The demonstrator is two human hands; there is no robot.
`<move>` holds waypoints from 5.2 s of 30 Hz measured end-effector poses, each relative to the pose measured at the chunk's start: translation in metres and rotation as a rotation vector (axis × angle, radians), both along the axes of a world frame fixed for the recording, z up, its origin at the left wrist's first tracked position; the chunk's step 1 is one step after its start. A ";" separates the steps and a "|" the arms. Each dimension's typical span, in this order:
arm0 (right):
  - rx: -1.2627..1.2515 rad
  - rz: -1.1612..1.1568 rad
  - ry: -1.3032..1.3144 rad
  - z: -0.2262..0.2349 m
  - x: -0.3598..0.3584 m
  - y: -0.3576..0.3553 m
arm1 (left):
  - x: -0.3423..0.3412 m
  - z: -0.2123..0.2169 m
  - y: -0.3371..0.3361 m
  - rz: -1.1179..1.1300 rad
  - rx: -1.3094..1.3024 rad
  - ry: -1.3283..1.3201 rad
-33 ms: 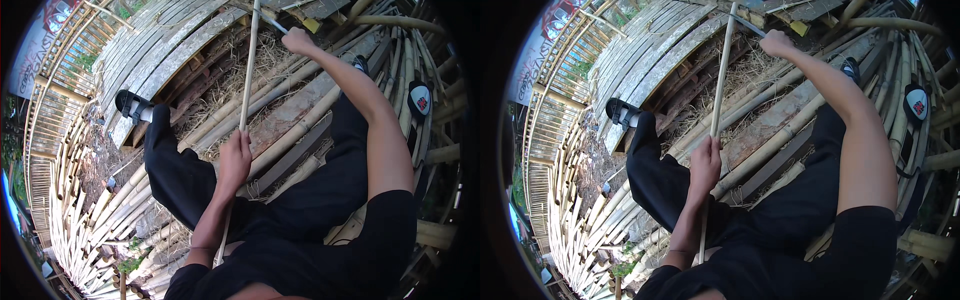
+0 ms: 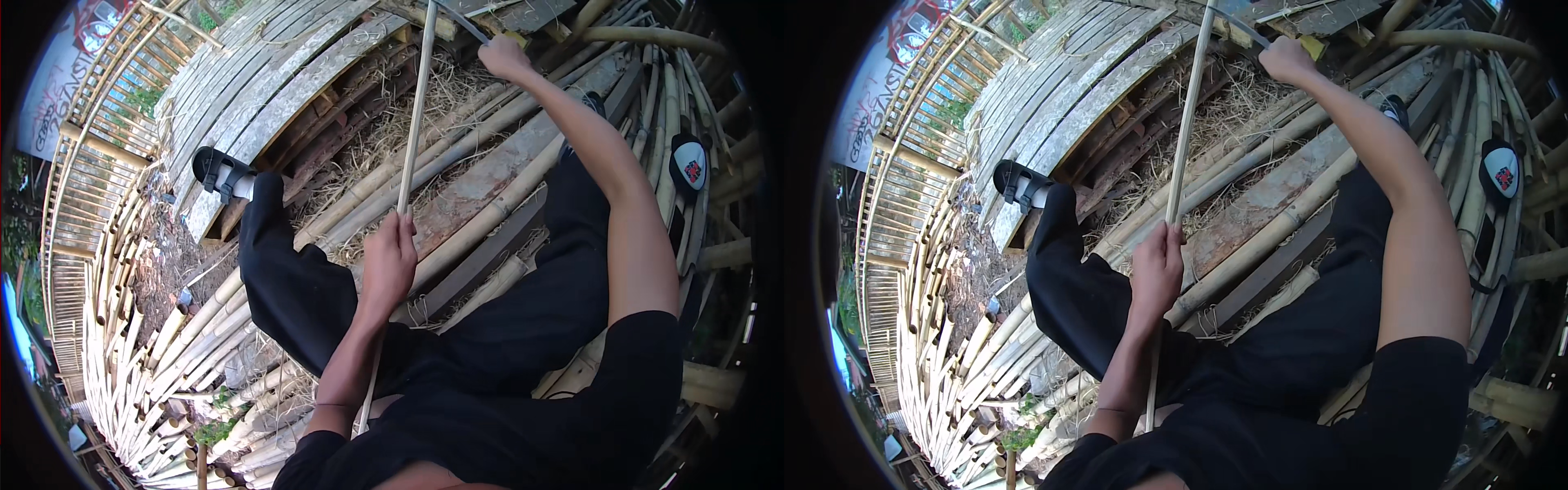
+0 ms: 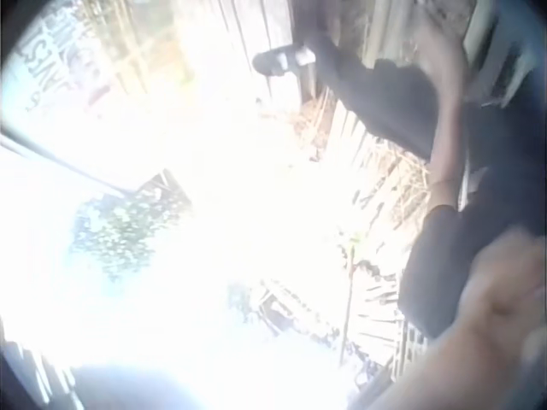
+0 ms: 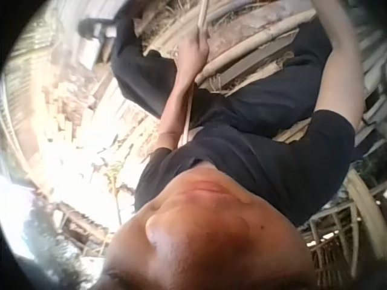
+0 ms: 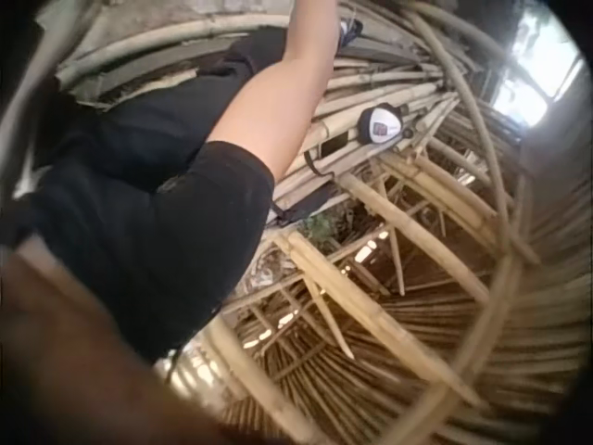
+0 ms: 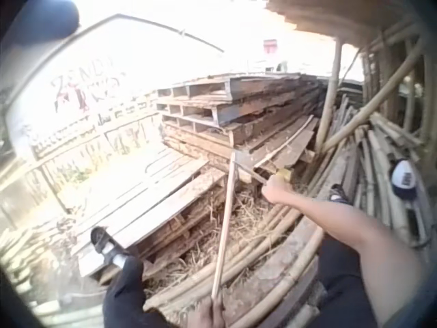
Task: The person shaves a long bamboo pole using a knife, holding the pole with one hand and the tool in the other.
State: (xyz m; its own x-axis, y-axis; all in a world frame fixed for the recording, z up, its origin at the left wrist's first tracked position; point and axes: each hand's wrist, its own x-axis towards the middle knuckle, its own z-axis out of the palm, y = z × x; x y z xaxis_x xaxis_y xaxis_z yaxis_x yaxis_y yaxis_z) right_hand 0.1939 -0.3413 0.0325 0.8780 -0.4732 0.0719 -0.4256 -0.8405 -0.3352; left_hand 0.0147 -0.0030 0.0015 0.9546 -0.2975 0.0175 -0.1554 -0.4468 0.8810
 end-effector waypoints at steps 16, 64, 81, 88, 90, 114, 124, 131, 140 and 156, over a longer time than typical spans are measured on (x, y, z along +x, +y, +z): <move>0.227 0.695 0.302 -0.026 -0.108 0.161 | 0.031 -0.003 0.024 -0.152 -0.768 0.815; 0.102 0.551 0.048 0.024 -0.081 0.109 | 0.022 0.019 0.031 -0.251 -0.869 0.894; 0.396 -0.095 -0.072 0.002 -0.038 -0.024 | 0.013 0.011 0.023 -0.258 -0.762 0.872; 0.270 0.170 -0.241 0.013 -0.056 0.014 | 0.021 0.001 0.018 -0.240 -0.777 0.849; 0.227 0.317 -0.238 0.024 -0.060 0.044 | 0.022 0.006 0.022 -0.210 -0.856 0.832; -0.112 0.513 0.249 -0.014 -0.064 0.112 | -0.003 0.001 0.005 -0.025 -0.017 0.008; 0.041 0.435 0.238 -0.011 -0.067 0.107 | 0.006 -0.004 0.007 -0.023 0.048 0.078; 0.049 0.717 0.387 -0.026 -0.105 0.148 | 0.010 -0.021 0.010 -0.014 0.013 0.003; -0.020 -0.240 -0.088 0.018 0.003 -0.040 | -0.019 -0.015 0.009 -0.180 -0.080 0.091; 0.458 0.322 -0.092 -0.014 -0.053 0.044 | 0.012 -0.029 0.028 -0.229 -0.632 0.719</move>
State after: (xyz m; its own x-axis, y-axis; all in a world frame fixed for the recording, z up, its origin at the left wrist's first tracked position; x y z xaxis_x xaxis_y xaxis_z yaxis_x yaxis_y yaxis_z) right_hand 0.1405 -0.2971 0.0182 0.9829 -0.1839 0.0053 -0.1239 -0.6830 -0.7198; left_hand 0.0268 0.0247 -0.0276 0.7204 -0.6122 -0.3260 0.4876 0.1127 0.8658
